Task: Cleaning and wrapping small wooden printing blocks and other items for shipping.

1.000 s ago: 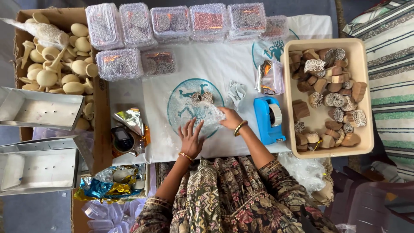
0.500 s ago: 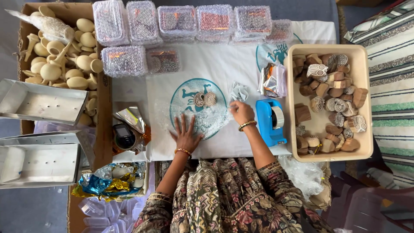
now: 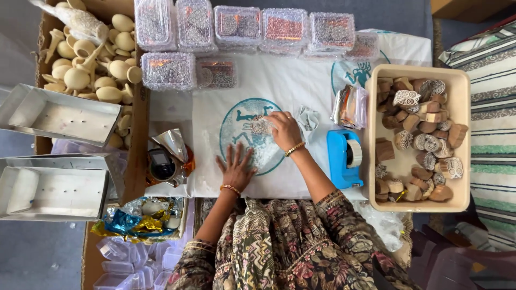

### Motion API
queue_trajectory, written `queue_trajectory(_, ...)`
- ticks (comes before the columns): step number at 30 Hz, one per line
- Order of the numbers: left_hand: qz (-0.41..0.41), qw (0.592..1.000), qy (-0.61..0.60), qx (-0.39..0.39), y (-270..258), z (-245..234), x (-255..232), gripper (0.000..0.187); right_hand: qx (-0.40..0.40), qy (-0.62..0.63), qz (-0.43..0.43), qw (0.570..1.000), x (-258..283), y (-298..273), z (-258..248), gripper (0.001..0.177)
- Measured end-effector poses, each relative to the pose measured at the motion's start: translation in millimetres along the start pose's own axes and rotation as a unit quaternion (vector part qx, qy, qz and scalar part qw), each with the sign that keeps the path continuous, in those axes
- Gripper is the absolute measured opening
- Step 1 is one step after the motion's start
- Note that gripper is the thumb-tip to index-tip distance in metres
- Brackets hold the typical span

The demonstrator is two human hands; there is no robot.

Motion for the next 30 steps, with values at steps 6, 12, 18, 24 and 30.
queue_trajectory(6, 0.007, 0.999, -0.019, -0.045, -4.2, -8.9, 5.9, 0.084, -0.074, 0.053, 0.044, 0.995, 7.8, -63.1, 3.3, 0.039)
queue_trajectory(12, 0.038, 0.986, -0.061, -0.152, 2.1, -0.1, 17.2, 0.052, -0.014, 0.056, 0.059, 0.997, 24.1, -92.7, 27.6, 0.046)
queue_trajectory(18, -0.023, 0.941, -0.255, -0.221, 6.5, -21.0, 43.3, 0.033, -0.103, -0.076, 0.173, 0.977, -41.0, -74.2, -27.0, 0.055)
queue_trajectory(24, 0.035, 0.828, -0.524, -0.198, 18.8, -48.5, -40.4, 0.063, -0.006, -0.092, 0.151, 0.984, -143.1, -81.3, 11.3, 0.04)
queue_trajectory(30, 0.149, 0.823, -0.534, -0.119, 53.0, -47.7, -172.6, 0.071, -0.331, 0.023, 0.157, 0.93, -107.6, -98.5, -134.2, 0.025)
Point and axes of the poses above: each hand's wrist, its own y-axis towards the middle knuckle, its own z-axis out of the palm, x = y × z, the point moved 8 cm from there along y, towards the middle knuckle, and after that the axes turned 1 degree about -y, right-handed, at the moved point
